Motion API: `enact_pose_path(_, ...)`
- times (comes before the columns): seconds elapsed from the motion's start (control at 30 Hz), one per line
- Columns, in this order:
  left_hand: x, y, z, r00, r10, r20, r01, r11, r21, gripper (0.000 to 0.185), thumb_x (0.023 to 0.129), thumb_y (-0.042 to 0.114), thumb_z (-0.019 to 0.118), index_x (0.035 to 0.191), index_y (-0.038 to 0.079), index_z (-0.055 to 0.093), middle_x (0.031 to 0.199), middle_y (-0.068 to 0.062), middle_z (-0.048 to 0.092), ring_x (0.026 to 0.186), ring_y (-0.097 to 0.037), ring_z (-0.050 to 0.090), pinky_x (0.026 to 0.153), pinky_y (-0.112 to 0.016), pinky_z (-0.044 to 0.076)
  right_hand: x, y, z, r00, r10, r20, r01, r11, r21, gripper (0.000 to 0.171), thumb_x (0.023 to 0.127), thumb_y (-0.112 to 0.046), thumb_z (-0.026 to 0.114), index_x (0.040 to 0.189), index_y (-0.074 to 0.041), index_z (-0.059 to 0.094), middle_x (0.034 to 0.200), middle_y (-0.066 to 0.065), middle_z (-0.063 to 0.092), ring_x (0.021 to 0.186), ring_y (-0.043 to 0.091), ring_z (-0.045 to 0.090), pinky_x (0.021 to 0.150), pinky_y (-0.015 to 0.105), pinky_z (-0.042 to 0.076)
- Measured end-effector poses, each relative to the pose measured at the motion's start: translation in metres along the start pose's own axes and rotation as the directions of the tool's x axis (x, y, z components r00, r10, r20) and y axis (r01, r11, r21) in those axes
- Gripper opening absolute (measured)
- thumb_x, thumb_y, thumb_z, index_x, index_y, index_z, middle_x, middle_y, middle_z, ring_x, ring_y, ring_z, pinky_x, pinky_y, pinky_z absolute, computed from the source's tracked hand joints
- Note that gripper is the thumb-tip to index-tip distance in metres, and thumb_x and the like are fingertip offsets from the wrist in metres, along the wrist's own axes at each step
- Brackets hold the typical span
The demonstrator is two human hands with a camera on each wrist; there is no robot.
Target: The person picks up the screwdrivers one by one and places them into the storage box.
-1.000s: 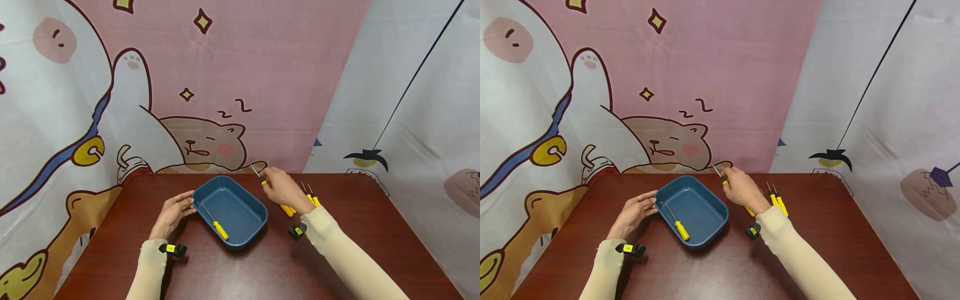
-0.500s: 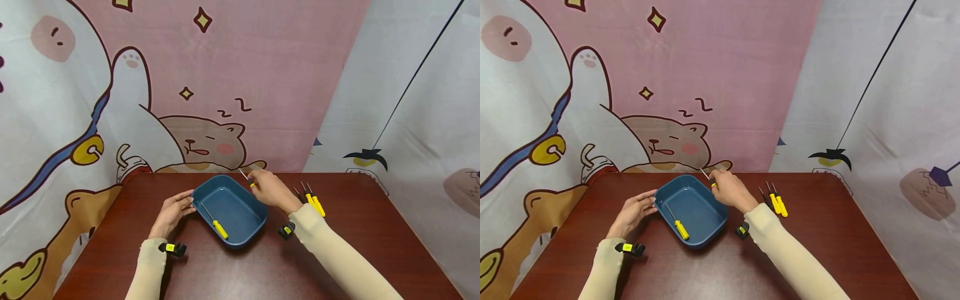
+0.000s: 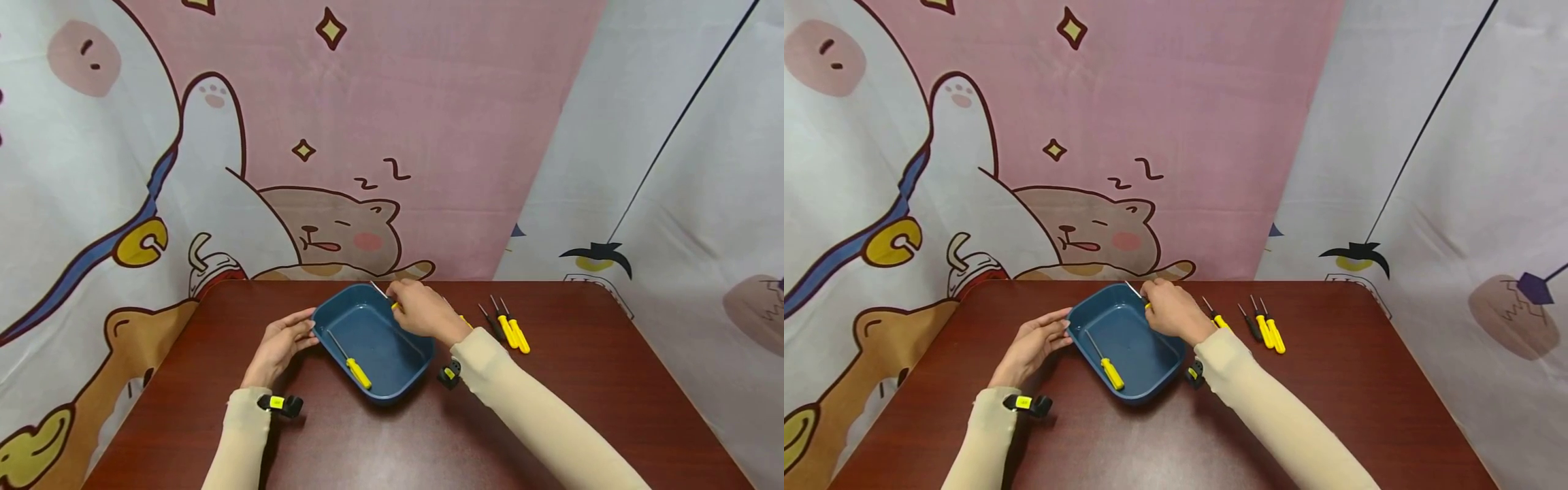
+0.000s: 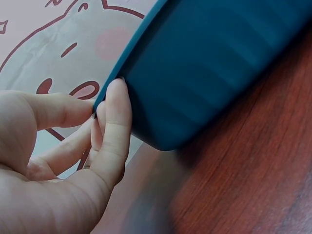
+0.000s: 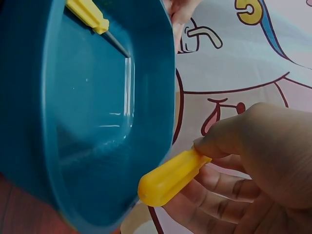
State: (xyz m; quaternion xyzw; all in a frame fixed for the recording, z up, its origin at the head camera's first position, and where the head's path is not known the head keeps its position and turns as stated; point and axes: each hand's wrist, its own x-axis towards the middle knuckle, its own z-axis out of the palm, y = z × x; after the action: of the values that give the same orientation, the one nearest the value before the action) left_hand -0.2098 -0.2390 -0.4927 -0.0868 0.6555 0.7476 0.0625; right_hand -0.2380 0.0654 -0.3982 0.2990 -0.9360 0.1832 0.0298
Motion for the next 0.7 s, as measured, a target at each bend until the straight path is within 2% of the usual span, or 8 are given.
enact_pose_path(0.37,0.001,0.002,0.001,1.000,-0.003,-0.005,0.003,1.000,-0.019,0.044,0.102,0.005,0.060,0.145,-0.002,0.054,0.101,-0.008,0.069,0.078,-0.011,0.067,0.076,-0.027,0.064,0.014,-0.013,0.011,0.995,0.010,0.097,-0.006,0.999,-0.039,0.034,0.096,-0.015,0.068,0.129,-0.007,0.066,0.121,0.010,0.068,0.085,0.016,0.060,0.069,0.026,0.055)
enact_pose_path(0.6,0.000,0.002,0.001,1.000,-0.003,0.004,0.003,1.000,-0.011,0.044,0.101,0.005,0.061,0.145,-0.002,0.054,0.100,-0.006,0.069,0.078,-0.011,0.066,0.076,-0.027,0.063,0.021,-0.019,0.019,0.989,0.010,0.146,-0.005,0.999,-0.035,0.035,0.095,-0.015,0.068,0.129,-0.007,0.065,0.121,0.011,0.068,0.086,0.016,0.060,0.067,0.025,0.053)
enact_pose_path(0.7,-0.001,0.002,0.001,1.000,-0.006,-0.003,0.006,1.000,0.001,0.044,0.102,0.005,0.060,0.145,-0.001,0.054,0.100,-0.005,0.068,0.080,-0.011,0.066,0.077,-0.027,0.063,0.024,-0.022,0.023,0.986,0.010,0.167,-0.007,1.000,-0.022,0.036,0.095,-0.015,0.070,0.130,-0.006,0.065,0.118,0.010,0.068,0.081,0.015,0.061,0.063,0.023,0.053)
